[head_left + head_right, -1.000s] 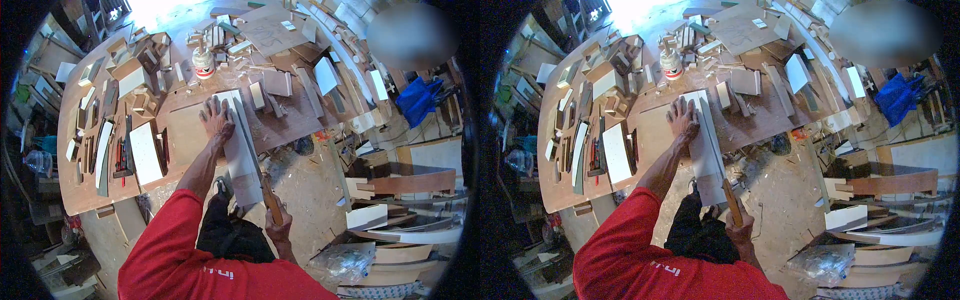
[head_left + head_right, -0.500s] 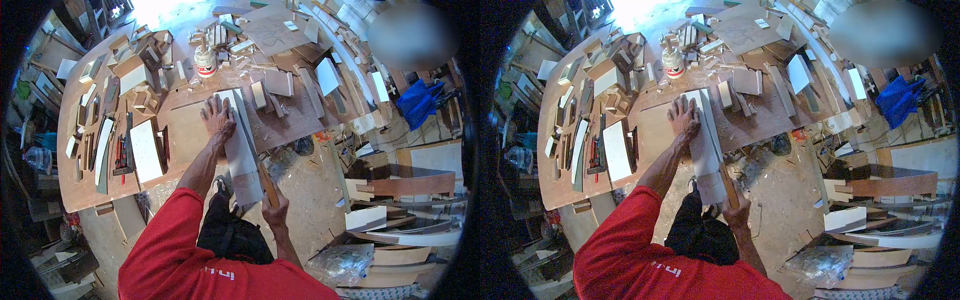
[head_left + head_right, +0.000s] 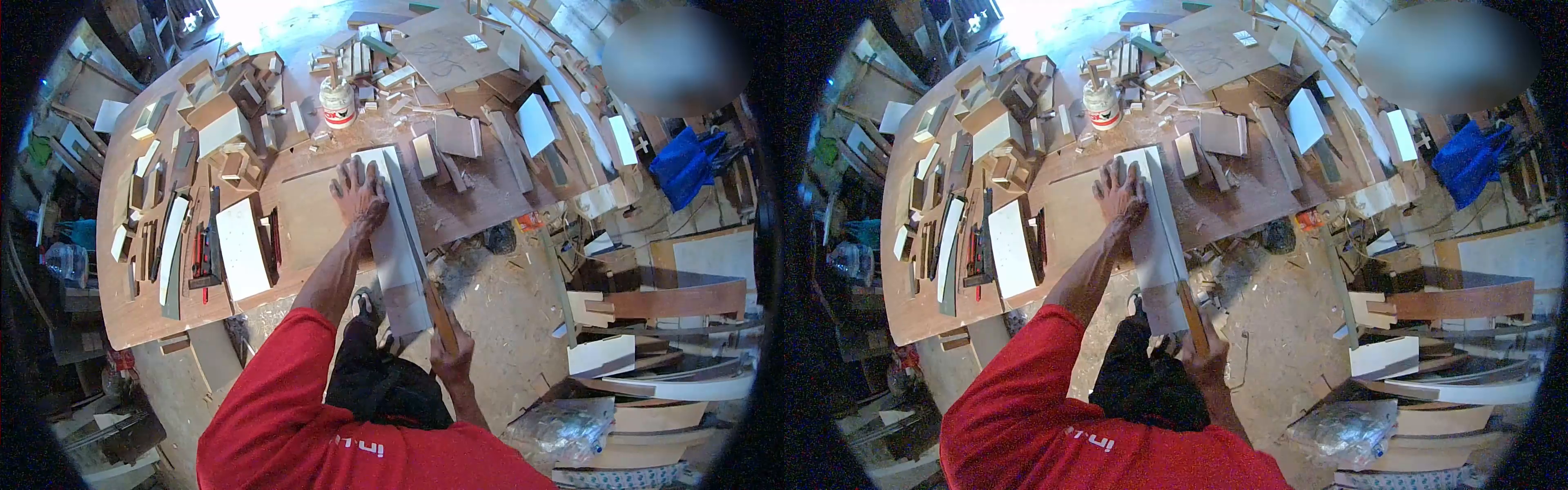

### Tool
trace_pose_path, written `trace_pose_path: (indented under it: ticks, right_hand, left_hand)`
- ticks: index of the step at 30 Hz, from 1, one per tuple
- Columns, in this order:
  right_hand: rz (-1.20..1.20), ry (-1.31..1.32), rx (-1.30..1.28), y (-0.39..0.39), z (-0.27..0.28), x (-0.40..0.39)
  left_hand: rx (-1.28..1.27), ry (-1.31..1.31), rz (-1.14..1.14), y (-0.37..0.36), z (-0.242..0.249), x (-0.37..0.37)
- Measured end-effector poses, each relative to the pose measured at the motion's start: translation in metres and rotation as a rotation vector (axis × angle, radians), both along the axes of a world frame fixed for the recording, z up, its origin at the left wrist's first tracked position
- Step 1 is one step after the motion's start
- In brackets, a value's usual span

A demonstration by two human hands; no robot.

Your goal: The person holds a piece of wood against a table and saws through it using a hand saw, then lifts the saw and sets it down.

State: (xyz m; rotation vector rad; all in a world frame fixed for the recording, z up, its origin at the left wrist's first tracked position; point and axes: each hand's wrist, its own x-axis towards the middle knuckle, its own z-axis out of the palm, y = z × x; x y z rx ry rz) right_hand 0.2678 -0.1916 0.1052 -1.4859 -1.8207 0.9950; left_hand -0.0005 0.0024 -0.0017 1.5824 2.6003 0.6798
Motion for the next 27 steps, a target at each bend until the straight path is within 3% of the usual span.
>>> trace_pose_path:
  ticks: [3,6,7,8,10,14,16,18,19,23,27]
  right_hand:
    - [-0.054,0.12,-0.064,-0.016,0.027,0.005]
    - [-0.021,0.029,0.075,0.017,-0.006,-0.011]
    - [-0.024,0.03,-0.111,0.024,0.002,-0.017]
    - [-0.025,0.038,-0.109,0.023,-0.001,-0.018]
    - [-0.012,0.051,0.02,0.01,-0.003,-0.01]
    - [-0.061,0.007,-0.038,-0.019,0.01,0.013]
    - [-0.048,0.025,0.05,0.003,0.007,0.001]
    - [-0.03,-0.032,-0.158,0.021,0.004,-0.013]
    - [-0.032,0.058,-0.14,0.019,0.005,-0.013]
    - [0.045,0.012,0.049,-0.019,0.0,0.02]
    - [-0.01,0.038,0.002,0.014,-0.01,-0.006]
  left_hand:
    - [-0.009,0.014,0.01,0.002,-0.001,-0.004]
    - [-0.023,0.053,0.004,0.004,-0.007,-0.002]
    - [-0.05,0.096,0.018,0.002,-0.008,-0.003]
    - [-0.048,0.104,0.017,0.004,-0.007,-0.007]
    - [-0.042,0.085,0.02,0.004,-0.007,-0.004]
    - [-0.012,-0.001,0.017,-0.002,0.001,-0.002]
    - [-0.001,0.03,0.008,0.001,0.001,-0.001]
    - [-0.006,0.015,0.011,-0.001,0.002,0.0]
    - [-0.007,0.0,0.01,0.002,0.004,-0.002]
    - [-0.012,0.01,0.012,0.003,0.006,-0.002]
    - [0.005,0.026,-0.004,0.002,0.0,-0.001]
